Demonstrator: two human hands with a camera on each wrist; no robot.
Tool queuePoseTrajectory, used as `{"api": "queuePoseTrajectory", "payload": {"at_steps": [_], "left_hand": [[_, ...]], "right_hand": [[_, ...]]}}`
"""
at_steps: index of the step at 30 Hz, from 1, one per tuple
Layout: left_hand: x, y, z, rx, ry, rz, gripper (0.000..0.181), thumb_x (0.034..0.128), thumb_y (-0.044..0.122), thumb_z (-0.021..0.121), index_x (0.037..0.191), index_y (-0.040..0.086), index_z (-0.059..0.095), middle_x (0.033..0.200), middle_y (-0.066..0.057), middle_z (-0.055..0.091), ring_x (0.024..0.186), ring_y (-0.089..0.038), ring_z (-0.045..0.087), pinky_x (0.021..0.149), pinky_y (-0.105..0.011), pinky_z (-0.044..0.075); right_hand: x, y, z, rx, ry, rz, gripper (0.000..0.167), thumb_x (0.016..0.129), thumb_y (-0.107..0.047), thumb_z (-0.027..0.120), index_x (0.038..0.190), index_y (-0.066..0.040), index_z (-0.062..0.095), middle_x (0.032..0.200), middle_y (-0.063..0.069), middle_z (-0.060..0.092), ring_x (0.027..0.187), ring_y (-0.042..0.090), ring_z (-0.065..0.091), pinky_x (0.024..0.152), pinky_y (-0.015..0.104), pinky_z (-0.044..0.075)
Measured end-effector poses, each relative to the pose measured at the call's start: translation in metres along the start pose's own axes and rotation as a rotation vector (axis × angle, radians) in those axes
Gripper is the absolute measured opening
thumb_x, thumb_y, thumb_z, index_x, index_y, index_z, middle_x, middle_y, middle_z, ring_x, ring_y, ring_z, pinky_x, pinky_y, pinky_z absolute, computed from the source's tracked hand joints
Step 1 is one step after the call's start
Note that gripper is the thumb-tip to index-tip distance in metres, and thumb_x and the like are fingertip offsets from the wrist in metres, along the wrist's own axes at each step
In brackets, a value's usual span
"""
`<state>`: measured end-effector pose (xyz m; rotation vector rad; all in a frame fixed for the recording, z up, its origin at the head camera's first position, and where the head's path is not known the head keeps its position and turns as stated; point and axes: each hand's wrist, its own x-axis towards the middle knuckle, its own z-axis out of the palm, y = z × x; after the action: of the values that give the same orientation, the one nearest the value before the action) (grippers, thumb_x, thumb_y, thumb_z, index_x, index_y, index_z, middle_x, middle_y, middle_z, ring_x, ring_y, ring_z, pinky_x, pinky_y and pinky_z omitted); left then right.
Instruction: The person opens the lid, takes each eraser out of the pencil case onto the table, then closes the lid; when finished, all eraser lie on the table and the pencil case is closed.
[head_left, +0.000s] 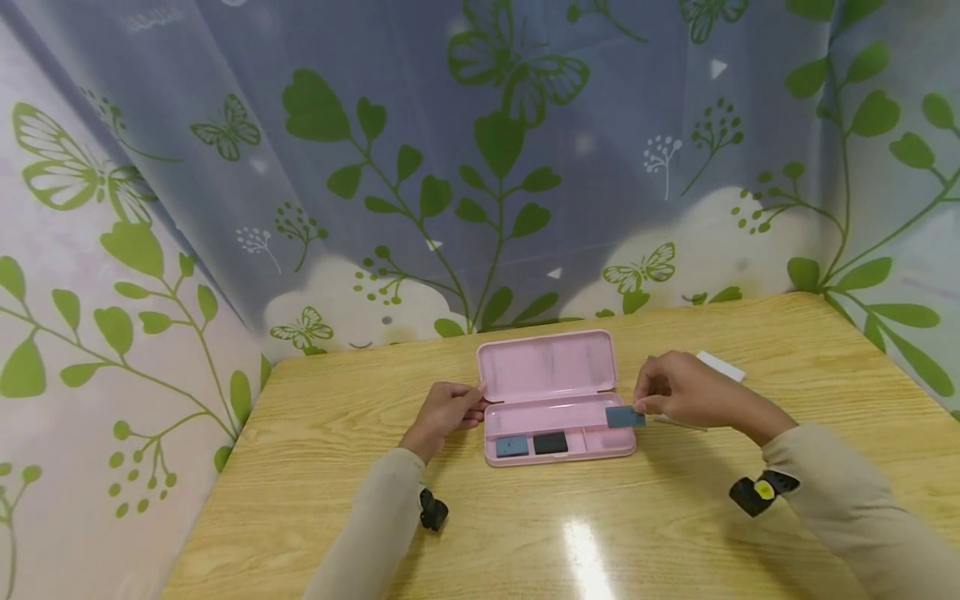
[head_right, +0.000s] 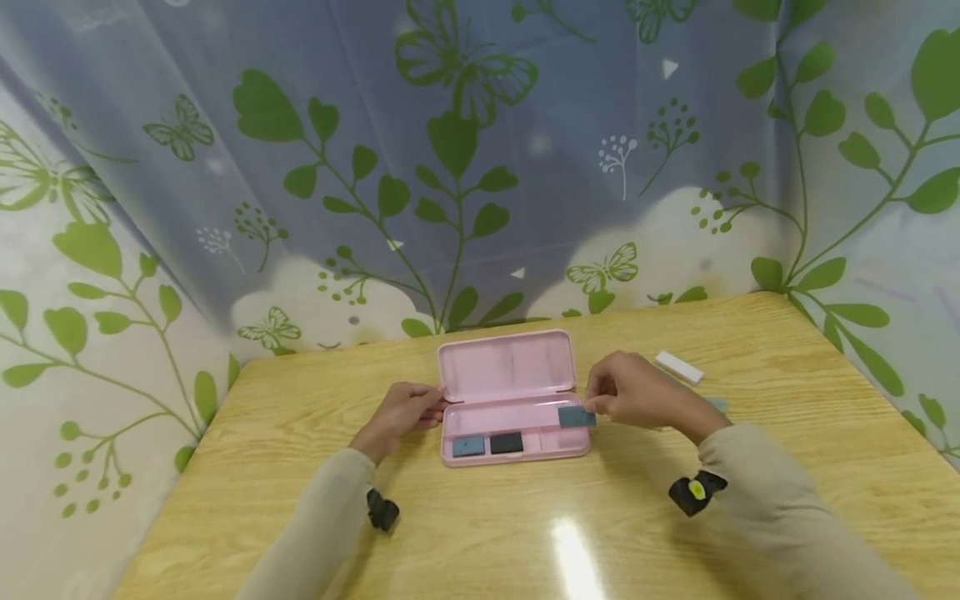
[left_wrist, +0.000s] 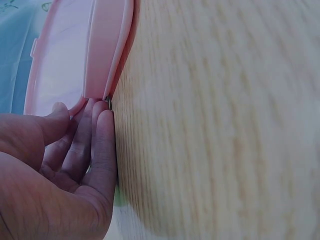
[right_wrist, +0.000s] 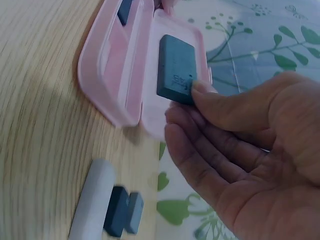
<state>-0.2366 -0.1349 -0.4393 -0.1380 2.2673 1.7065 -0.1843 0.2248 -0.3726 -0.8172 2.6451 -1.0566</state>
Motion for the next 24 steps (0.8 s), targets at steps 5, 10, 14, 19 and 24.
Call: {"api": "queuePoseTrajectory", "payload": {"at_steps": [5, 10, 14, 19, 24], "left_hand": [[0.001, -0.001, 0.0, -0.003, -0.002, 0.002, 0.032, 0.1034, 0.025, 0.062, 0.11, -0.004, 0.073, 0.086, -0.007, 0.071, 0.071, -0.01, 0.065, 0.068, -0.023, 0.059], [0.001, -0.001, 0.0, -0.007, -0.007, 0.003, 0.032, 0.1034, 0.025, 0.062, 0.11, -0.004, 0.073, 0.086, -0.007, 0.071, 0.071, -0.01, 0.065, 0.067, -0.022, 0.059], [0.001, -0.002, 0.0, -0.006, -0.007, 0.007, 0.032, 0.1034, 0.026, 0.062, 0.11, -0.004, 0.073, 0.087, -0.007, 0.071, 0.071, -0.01, 0.065, 0.067, -0.022, 0.059], [0.002, -0.003, 0.0, -0.006, -0.007, 0.007, 0.032, 0.1032, 0.025, 0.062, 0.111, -0.004, 0.073, 0.087, -0.008, 0.071, 0.071, -0.01, 0.065, 0.068, -0.022, 0.059], [0.002, -0.003, -0.001, -0.007, -0.011, 0.008, 0.032, 0.1032, 0.025, 0.062, 0.112, -0.004, 0.073, 0.088, -0.008, 0.071, 0.071, -0.01, 0.065, 0.069, -0.023, 0.059]], "right_hand": [[-0.01, 0.013, -0.006, 0.007, -0.03, -0.009, 0.011, 0.093, -0.008, 0.073, 0.083, -0.011, 0.069, 0.079, -0.003, 0.065, 0.067, 0.01, 0.058, 0.062, 0.028, 0.05], [-0.018, 0.026, -0.01, 0.022, -0.065, -0.004, 0.012, 0.093, -0.007, 0.073, 0.082, -0.01, 0.068, 0.078, -0.003, 0.066, 0.066, 0.008, 0.058, 0.061, 0.027, 0.051], [-0.024, 0.035, -0.01, 0.018, -0.085, 0.021, 0.012, 0.093, -0.008, 0.073, 0.082, -0.01, 0.068, 0.078, -0.003, 0.066, 0.065, 0.007, 0.055, 0.059, 0.027, 0.048], [-0.028, 0.043, -0.007, 0.003, -0.087, 0.05, 0.012, 0.092, -0.007, 0.074, 0.082, -0.009, 0.068, 0.08, -0.004, 0.066, 0.068, 0.007, 0.056, 0.061, 0.027, 0.048], [-0.03, 0.049, -0.004, 0.014, -0.096, 0.059, 0.011, 0.091, -0.005, 0.074, 0.082, -0.007, 0.069, 0.08, -0.003, 0.066, 0.069, 0.008, 0.058, 0.061, 0.027, 0.049]]}}
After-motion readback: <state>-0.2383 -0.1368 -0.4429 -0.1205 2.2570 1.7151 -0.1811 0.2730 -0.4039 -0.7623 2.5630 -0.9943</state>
